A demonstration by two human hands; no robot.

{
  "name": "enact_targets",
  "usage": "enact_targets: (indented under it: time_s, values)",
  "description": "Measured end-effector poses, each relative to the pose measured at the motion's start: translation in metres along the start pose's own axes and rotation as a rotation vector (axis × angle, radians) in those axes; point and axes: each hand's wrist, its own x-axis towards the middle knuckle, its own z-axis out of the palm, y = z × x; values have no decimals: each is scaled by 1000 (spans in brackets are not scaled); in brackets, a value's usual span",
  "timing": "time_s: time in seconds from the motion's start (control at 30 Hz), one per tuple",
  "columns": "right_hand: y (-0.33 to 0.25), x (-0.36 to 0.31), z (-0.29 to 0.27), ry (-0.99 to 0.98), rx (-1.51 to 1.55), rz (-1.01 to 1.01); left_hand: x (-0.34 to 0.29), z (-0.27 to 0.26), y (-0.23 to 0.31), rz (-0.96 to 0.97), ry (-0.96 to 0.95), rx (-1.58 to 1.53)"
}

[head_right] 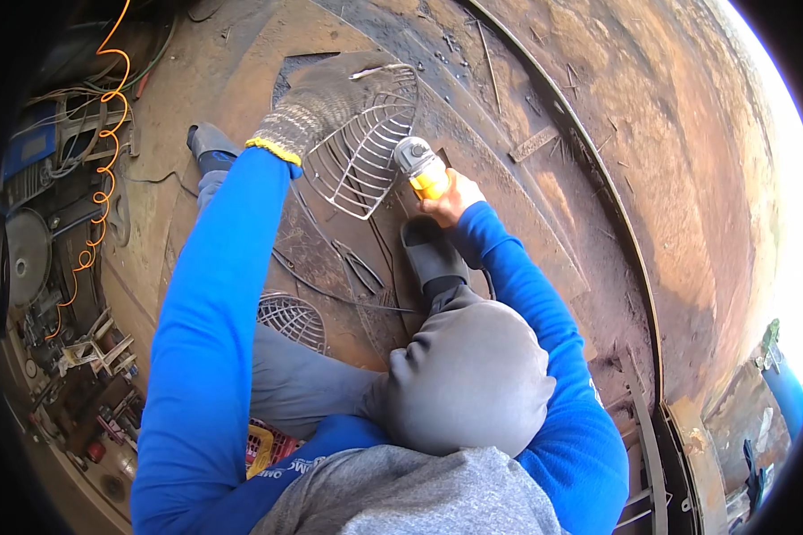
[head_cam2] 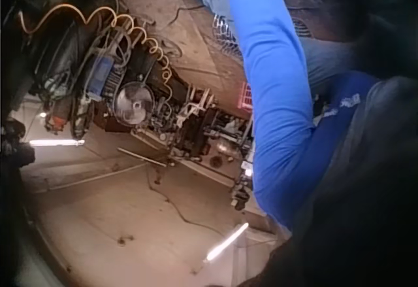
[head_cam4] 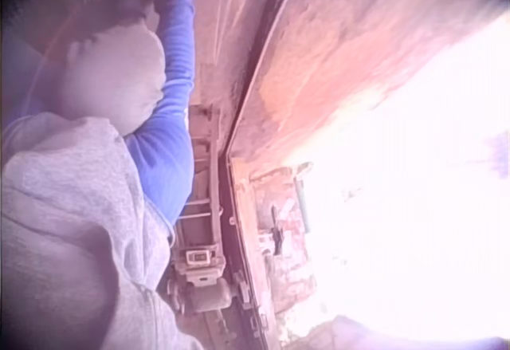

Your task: The person uses an angle grinder to smooth the edges or cut the wires of a curved metal cage while sitting on the floor of a workshop. They hold the cage with a gloved hand and apply the grinder to various points of the metal mesh.

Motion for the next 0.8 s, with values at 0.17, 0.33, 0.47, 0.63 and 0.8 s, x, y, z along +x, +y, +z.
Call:
enact_targets:
  time_s: [0.17,0.33,0.47,0.63,0.8]
  values:
    - [-1,-1,-2,-5,-68,-47,-1,-5,-17,-131,-21,-93]
    - [-15,-3,-3,-42,-214,-86,0,-5,-53,-208,2,-126]
    - [-20,0,-8,-78,-279,-99,2,0,-63,-130,73,-130]
    - [-20,5,-6,-85,-286,-116,13,6,-69,-159,47,-183]
    - [-6,9,-7,-14,-170,-132,14,6,-60,-111,49,-116]
